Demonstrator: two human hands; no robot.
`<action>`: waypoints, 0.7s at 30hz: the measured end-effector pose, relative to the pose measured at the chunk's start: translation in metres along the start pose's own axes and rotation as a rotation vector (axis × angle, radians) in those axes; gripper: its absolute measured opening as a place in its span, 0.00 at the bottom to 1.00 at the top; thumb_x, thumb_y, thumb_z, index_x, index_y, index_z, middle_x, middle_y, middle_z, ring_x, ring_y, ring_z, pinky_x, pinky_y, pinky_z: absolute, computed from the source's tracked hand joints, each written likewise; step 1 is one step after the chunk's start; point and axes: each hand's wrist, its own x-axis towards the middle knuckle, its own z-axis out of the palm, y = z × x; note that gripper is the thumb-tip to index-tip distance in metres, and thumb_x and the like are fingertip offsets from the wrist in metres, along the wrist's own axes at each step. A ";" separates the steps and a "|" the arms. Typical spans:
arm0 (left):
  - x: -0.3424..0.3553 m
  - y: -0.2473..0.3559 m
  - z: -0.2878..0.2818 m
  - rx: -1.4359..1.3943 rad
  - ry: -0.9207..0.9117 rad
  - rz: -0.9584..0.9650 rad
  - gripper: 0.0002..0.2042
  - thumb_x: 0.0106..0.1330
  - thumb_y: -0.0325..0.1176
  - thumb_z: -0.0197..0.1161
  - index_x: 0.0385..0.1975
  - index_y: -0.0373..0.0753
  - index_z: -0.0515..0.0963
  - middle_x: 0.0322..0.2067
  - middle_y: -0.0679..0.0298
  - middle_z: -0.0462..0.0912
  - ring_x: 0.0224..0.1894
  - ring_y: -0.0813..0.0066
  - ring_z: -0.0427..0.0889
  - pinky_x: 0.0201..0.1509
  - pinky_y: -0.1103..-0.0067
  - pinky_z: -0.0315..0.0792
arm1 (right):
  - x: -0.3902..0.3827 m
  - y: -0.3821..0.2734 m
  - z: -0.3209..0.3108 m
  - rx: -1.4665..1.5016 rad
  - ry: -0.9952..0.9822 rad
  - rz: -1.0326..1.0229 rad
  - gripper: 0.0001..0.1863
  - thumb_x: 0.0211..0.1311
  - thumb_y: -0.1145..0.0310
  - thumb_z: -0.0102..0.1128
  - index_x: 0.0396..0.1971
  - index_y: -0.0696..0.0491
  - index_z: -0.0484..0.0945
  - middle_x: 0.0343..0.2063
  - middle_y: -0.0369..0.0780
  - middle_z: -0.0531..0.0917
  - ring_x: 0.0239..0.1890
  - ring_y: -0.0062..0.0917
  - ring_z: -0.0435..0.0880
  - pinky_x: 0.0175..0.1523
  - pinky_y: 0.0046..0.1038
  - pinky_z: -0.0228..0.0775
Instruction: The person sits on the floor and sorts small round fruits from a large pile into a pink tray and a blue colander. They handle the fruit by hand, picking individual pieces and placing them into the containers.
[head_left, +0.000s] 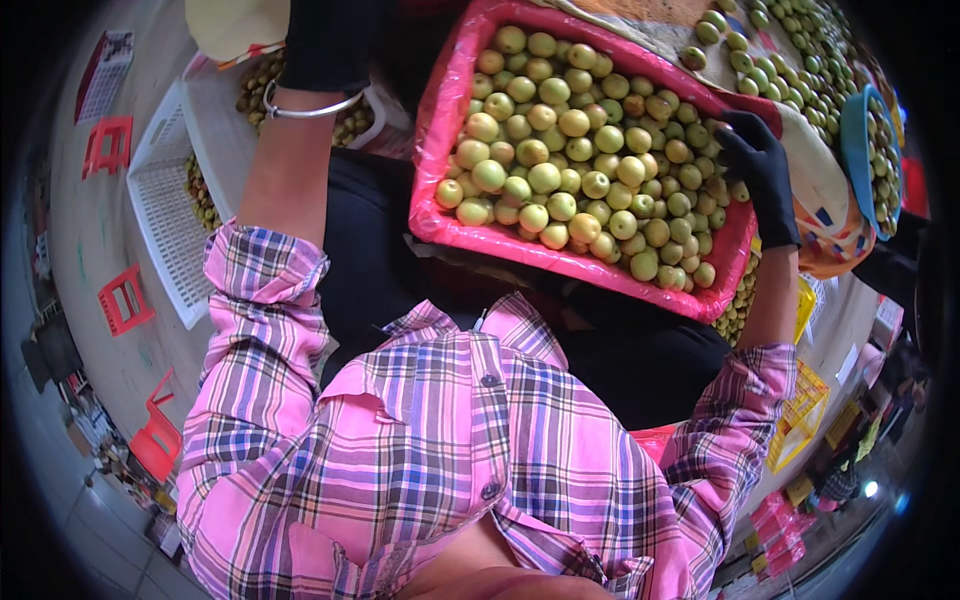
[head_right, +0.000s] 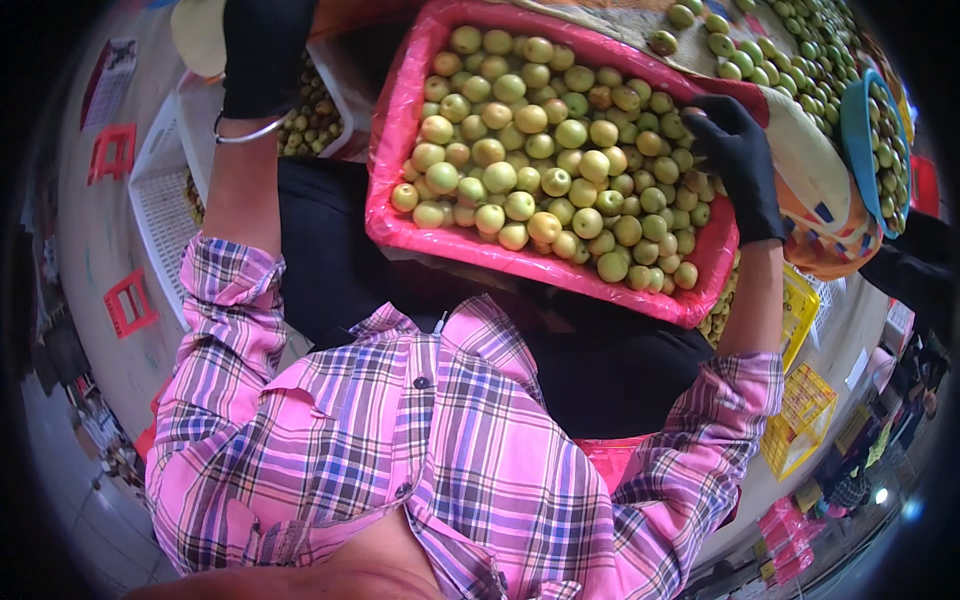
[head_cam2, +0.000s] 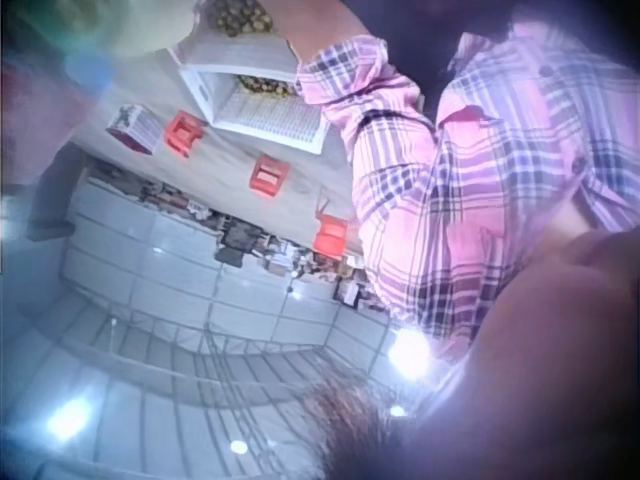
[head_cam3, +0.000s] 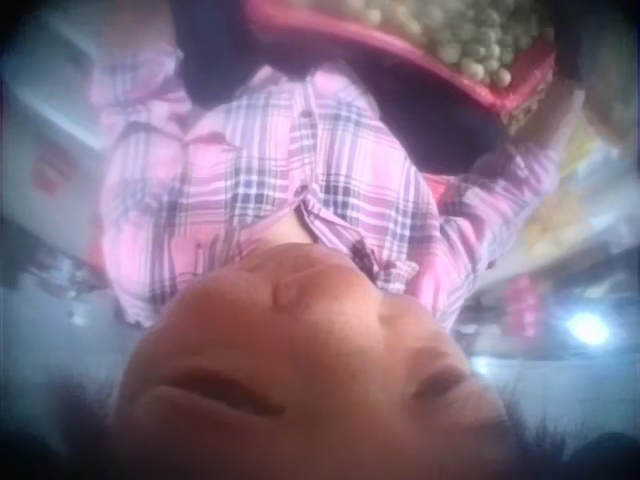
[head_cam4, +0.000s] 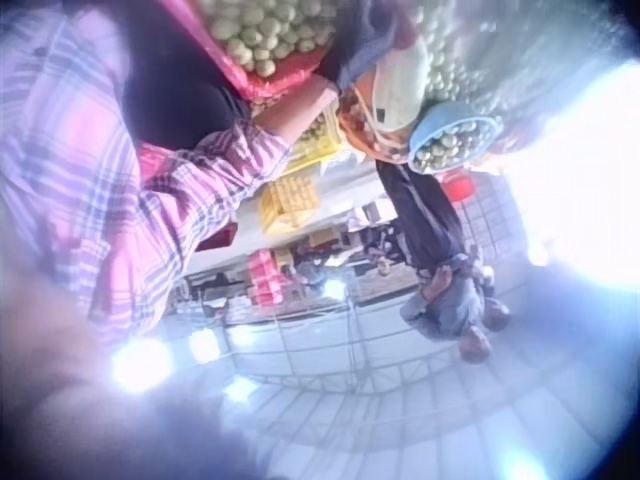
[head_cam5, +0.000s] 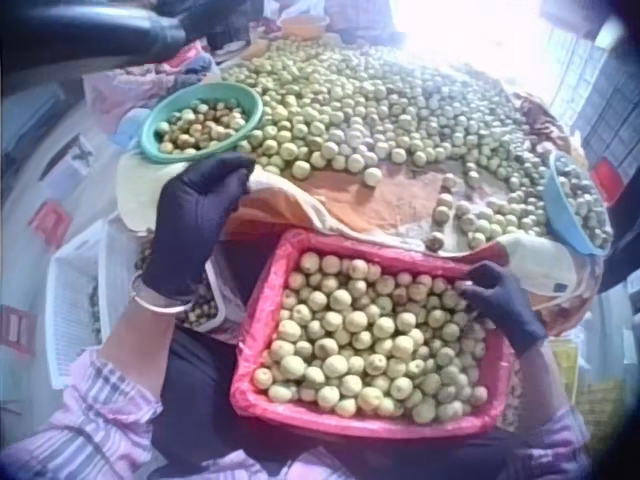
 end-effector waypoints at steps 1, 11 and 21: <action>0.006 0.005 -0.006 -0.081 0.022 -0.043 0.09 0.68 0.25 0.59 0.45 0.34 0.81 0.37 0.66 0.85 0.39 0.81 0.82 0.41 0.84 0.74 | -0.005 -0.023 0.018 0.162 -0.092 0.036 0.21 0.59 0.60 0.66 0.51 0.52 0.79 0.41 0.36 0.84 0.36 0.19 0.82 0.42 0.22 0.75; 0.014 0.015 -0.023 0.068 0.167 -0.010 0.11 0.68 0.29 0.58 0.46 0.36 0.82 0.38 0.67 0.85 0.36 0.82 0.82 0.38 0.84 0.74 | 0.001 -0.162 0.129 0.313 -0.249 -0.628 0.25 0.62 0.66 0.67 0.58 0.57 0.72 0.47 0.41 0.82 0.50 0.23 0.79 0.55 0.26 0.72; -0.109 0.011 0.057 0.659 -1.267 0.064 0.08 0.51 0.29 0.65 0.32 0.39 0.80 0.35 0.57 0.80 0.38 0.57 0.83 0.38 0.68 0.77 | -0.060 0.010 0.060 -0.182 0.047 -0.276 0.19 0.61 0.77 0.63 0.53 0.56 0.77 0.47 0.38 0.83 0.47 0.19 0.81 0.52 0.22 0.73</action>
